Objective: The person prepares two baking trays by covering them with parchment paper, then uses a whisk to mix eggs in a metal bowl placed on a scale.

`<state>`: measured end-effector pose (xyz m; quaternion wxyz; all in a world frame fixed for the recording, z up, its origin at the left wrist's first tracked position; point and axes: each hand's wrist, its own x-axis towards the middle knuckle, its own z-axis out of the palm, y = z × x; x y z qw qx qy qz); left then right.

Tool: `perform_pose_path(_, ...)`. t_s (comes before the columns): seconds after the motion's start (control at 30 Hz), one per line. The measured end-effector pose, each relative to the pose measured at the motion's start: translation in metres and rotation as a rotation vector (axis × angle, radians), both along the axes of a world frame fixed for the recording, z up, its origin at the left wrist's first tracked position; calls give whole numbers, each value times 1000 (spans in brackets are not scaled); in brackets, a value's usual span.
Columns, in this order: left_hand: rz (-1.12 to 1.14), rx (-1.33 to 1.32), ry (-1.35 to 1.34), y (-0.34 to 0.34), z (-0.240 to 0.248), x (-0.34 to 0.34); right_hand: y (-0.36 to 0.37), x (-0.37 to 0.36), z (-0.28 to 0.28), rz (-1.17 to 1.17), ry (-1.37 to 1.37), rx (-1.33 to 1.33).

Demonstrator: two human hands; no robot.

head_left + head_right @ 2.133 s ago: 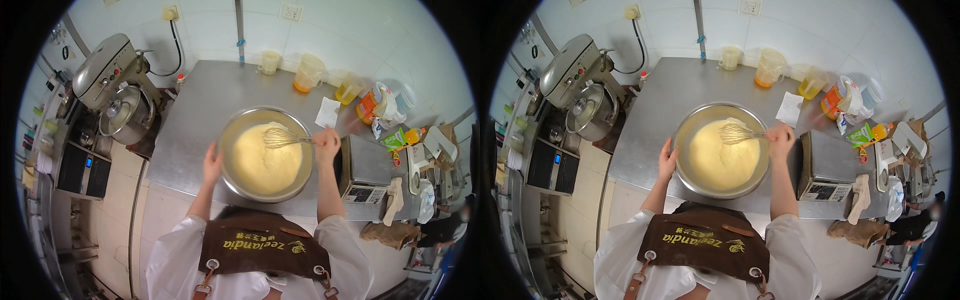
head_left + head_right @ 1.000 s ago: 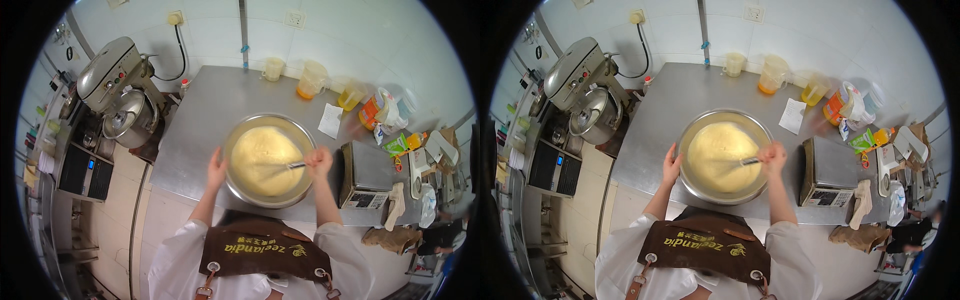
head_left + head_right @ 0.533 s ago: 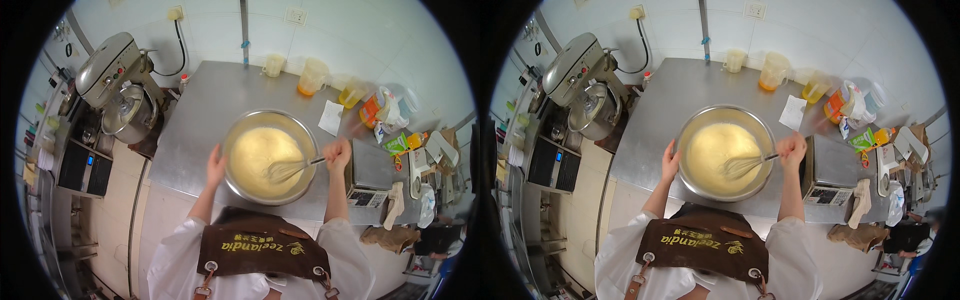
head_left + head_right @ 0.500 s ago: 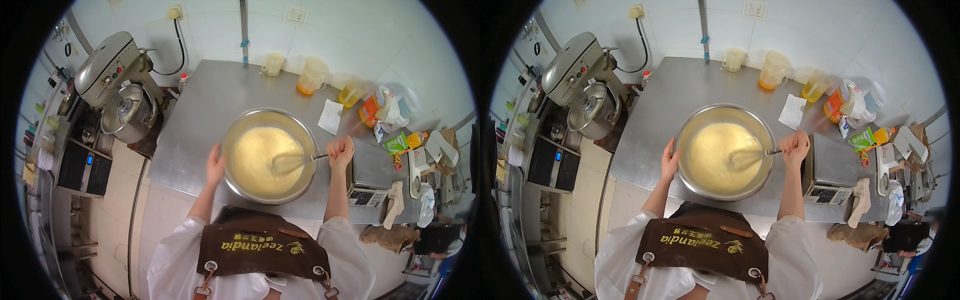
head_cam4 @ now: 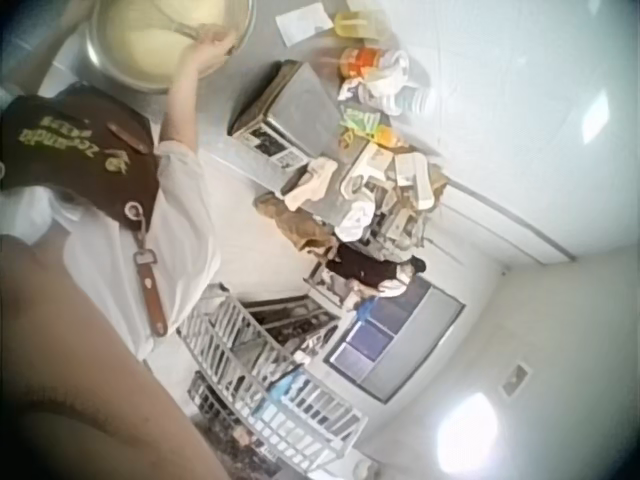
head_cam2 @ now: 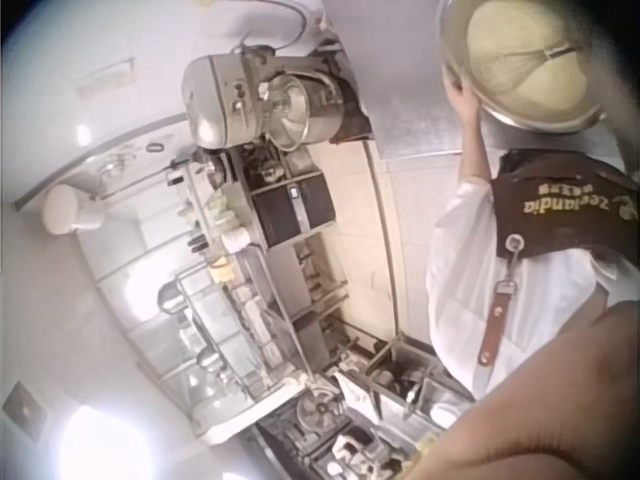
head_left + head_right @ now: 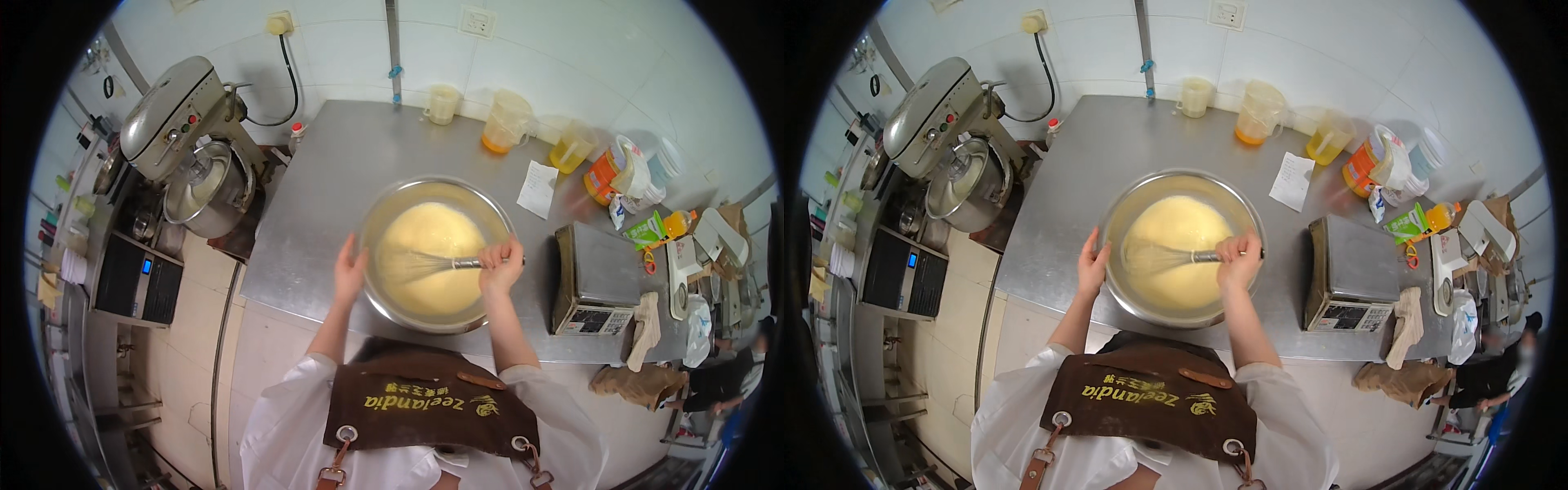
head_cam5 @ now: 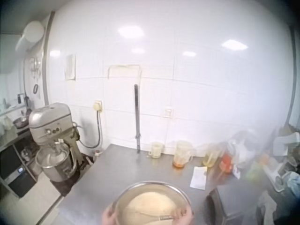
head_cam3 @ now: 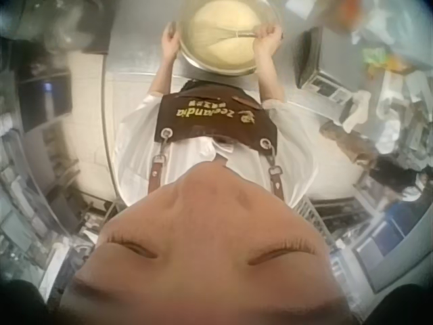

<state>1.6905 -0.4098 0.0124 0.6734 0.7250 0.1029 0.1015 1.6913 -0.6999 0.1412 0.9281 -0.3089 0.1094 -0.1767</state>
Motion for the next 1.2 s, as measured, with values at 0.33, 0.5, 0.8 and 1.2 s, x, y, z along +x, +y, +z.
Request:
perform_pose_path(0.33,-44,-119,-16,-9,14,-1,-64,49,-51,-315,-161,-203)
perform_pose_path(0.5,-42,-52,9,-1,14,-6,-103,28,-23,247,-131,-265)
perform_pose_path(0.8,-9,1,-42,5,-4,1,-43,32,-22,209,-96,-210)
perform_pose_path(1.2,-50,-89,-84,5,-11,4,-36,28,-28,201,-181,-232)
